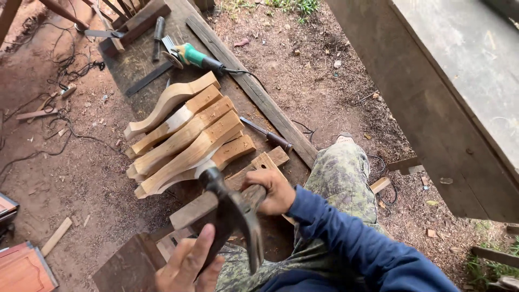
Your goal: Shaping and carving wooden furniture legs using a chisel and a hammer.
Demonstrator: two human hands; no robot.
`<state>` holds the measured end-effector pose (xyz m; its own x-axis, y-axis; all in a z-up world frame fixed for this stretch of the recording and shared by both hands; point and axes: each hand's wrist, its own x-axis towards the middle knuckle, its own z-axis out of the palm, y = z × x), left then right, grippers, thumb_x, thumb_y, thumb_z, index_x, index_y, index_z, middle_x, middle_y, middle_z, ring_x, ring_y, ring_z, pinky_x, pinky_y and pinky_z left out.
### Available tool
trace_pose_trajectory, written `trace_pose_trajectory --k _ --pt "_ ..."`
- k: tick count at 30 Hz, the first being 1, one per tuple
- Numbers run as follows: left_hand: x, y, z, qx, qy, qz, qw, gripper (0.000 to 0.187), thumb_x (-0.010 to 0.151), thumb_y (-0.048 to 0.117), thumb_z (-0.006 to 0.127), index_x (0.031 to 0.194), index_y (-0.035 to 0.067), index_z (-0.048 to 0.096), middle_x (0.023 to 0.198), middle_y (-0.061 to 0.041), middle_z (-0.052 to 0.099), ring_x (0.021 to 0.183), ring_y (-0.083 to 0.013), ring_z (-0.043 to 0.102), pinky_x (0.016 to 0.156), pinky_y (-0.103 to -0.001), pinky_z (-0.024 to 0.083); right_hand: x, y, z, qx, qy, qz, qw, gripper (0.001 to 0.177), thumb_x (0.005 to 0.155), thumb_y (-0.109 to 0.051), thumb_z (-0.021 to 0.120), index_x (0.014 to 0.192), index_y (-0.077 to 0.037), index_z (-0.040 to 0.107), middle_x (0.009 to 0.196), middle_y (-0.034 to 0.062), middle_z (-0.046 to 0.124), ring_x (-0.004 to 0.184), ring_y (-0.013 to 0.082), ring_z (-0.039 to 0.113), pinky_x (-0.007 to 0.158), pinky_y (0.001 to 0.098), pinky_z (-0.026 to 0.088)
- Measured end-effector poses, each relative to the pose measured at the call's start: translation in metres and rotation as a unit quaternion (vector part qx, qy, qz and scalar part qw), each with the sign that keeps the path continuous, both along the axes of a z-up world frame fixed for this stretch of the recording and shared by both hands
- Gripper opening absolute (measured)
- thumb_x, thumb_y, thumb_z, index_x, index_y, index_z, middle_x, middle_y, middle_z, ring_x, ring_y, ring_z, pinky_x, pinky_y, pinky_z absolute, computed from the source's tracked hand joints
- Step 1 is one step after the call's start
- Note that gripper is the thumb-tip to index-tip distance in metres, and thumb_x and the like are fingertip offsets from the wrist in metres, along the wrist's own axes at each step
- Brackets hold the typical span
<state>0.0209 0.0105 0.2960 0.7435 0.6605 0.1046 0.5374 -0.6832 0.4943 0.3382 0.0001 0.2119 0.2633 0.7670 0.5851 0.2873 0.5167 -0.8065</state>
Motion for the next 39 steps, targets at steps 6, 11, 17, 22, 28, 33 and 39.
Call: trace_pose_trajectory --k 6,11,17,22,28,33,39 --pt "0.089 0.007 0.074 0.013 -0.028 -0.061 0.998 0.061 0.083 0.016 0.080 0.141 0.023 0.061 0.086 -0.003 0.072 0.066 -0.0111 0.071 0.063 -0.030 0.060 0.035 -0.014 0.074 0.063 -0.036 0.172 0.982 0.041 0.070 -0.016 0.079 0.102 0.003 0.061 0.090 0.0163 0.062 0.081 0.0306 0.062 0.072 0.0367 0.049" --pt "0.078 0.015 0.052 -0.012 -0.078 -0.084 0.993 0.057 0.087 0.011 0.075 0.141 0.021 0.061 0.087 -0.003 0.071 0.073 -0.0150 0.069 0.068 -0.030 0.059 0.032 -0.005 0.046 -0.041 0.053 0.302 0.951 0.026 0.084 -0.019 0.078 0.102 -0.006 0.067 0.089 0.0070 0.066 0.079 0.0210 0.066 0.074 0.0317 0.052" --pt "0.056 0.006 0.041 0.005 0.024 -0.030 0.999 0.056 0.089 0.023 0.081 0.142 0.023 0.062 0.092 -0.005 0.074 0.077 -0.0155 0.070 0.071 -0.030 0.062 0.031 -0.003 0.058 -0.031 0.004 0.264 0.964 0.022 0.088 -0.019 0.084 0.090 -0.009 0.064 0.082 0.0053 0.066 0.074 0.0181 0.065 0.068 0.0310 0.051" --pt "0.071 0.028 0.053 0.031 -0.055 -0.099 0.993 0.055 0.093 0.023 0.075 0.143 0.014 0.057 0.096 -0.005 0.075 0.082 -0.0141 0.071 0.074 -0.029 0.061 0.040 0.002 0.063 0.054 0.013 0.247 0.967 0.026 0.077 -0.013 0.080 0.094 -0.006 0.062 0.085 0.0086 0.063 0.077 0.0214 0.064 0.070 0.0329 0.051" --pt "0.085 0.015 0.062 -0.015 -0.025 -0.069 0.997 0.055 0.089 0.020 0.074 0.141 0.011 0.060 0.091 -0.007 0.075 0.078 -0.0137 0.072 0.071 -0.029 0.059 0.036 -0.007 0.062 -0.001 0.037 0.247 0.968 0.021 0.085 -0.017 0.081 0.088 -0.007 0.063 0.080 0.0048 0.065 0.071 0.0188 0.066 0.066 0.0311 0.051" --pt "0.064 0.017 0.051 -0.026 -0.006 -0.035 0.999 0.055 0.089 0.019 0.078 0.141 0.011 0.062 0.086 -0.004 0.073 0.073 -0.0123 0.067 0.066 -0.027 0.058 0.040 -0.002 0.046 -0.058 0.082 0.270 0.957 0.018 0.084 -0.014 0.078 0.092 -0.005 0.065 0.074 0.0064 0.059 0.065 0.0231 0.056 0.060 0.0322 0.047" --pt "0.096 -0.001 0.066 -0.002 -0.083 -0.036 0.996 0.047 0.090 0.018 0.075 0.135 0.010 0.064 0.097 -0.012 0.074 0.088 -0.0139 0.074 0.075 -0.026 0.057 0.039 -0.005 0.046 0.013 0.035 0.242 0.970 0.024 0.088 -0.021 0.082 0.088 -0.007 0.063 0.079 0.0035 0.063 0.071 0.0119 0.062 0.064 0.0304 0.048"
